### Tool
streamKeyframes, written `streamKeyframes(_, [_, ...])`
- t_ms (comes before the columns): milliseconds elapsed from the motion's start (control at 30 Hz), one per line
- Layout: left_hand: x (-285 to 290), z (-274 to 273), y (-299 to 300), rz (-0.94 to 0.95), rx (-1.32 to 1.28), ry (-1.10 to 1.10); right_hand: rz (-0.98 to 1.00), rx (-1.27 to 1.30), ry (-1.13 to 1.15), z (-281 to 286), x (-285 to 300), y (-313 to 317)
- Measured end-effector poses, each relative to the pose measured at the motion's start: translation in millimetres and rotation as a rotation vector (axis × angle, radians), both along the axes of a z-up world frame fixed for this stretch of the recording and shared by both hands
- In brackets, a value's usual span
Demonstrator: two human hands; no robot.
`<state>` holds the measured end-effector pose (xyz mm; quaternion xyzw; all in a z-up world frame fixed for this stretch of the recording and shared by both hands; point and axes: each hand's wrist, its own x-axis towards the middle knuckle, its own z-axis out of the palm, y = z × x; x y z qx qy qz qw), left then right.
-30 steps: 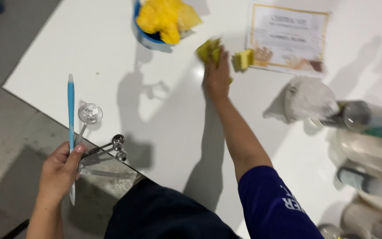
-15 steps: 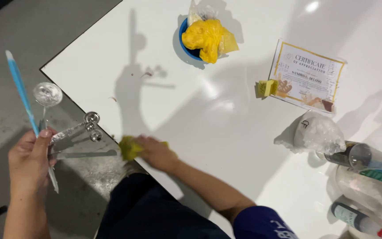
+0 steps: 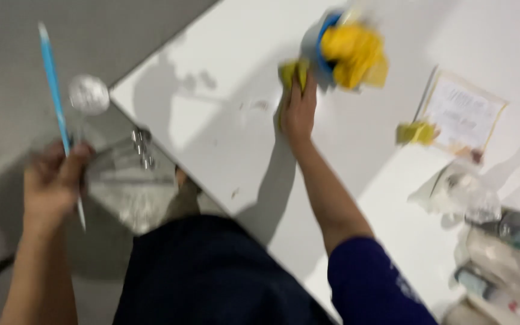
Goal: Cleaning a workstation, storing ingredients in a refrigerator, and washing kitchen utensils.
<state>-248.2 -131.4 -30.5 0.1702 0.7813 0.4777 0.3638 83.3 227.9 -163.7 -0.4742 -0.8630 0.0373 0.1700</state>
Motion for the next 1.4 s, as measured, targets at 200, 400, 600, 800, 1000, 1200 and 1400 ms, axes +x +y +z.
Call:
streamKeyframes(200, [-35.0,15.1,-8.4,-0.013,0.034,-0.018,0.205,-0.169,0.056,8.9,-79.1,-56.8])
streamKeyframes(400, [-60.6,18.7,-4.0,-0.035,0.011,-0.115,0.512,-0.760,0.015,65.6,-94.9,-149.6])
streamKeyframes(600, [-74.5,15.7,-29.6,-0.140,0.012,-0.151,-0.101,-0.888,0.424,37.3,92.0,-162.9])
streamKeyframes(800, [-83.1,6.2,-37.4,-0.186,0.072,-0.090,-0.463,-0.237,0.105,11.3,61.1,-278.9])
streamKeyframes(1000, [-64.0,28.4,-30.9,-0.149,0.082,-0.099,-0.334,-0.207,0.181,-4.4,-116.0,-258.8])
streamKeyframes(1200, [-32.6,28.9,-28.6,-0.109,0.080,-0.088,-0.032,-0.326,0.252,-8.1,-128.0,-202.4])
streamKeyframes(1400, [-8.6,17.4,-51.0,-0.054,0.156,-0.126,0.065,-0.529,0.184,51.6,-91.1,-138.4])
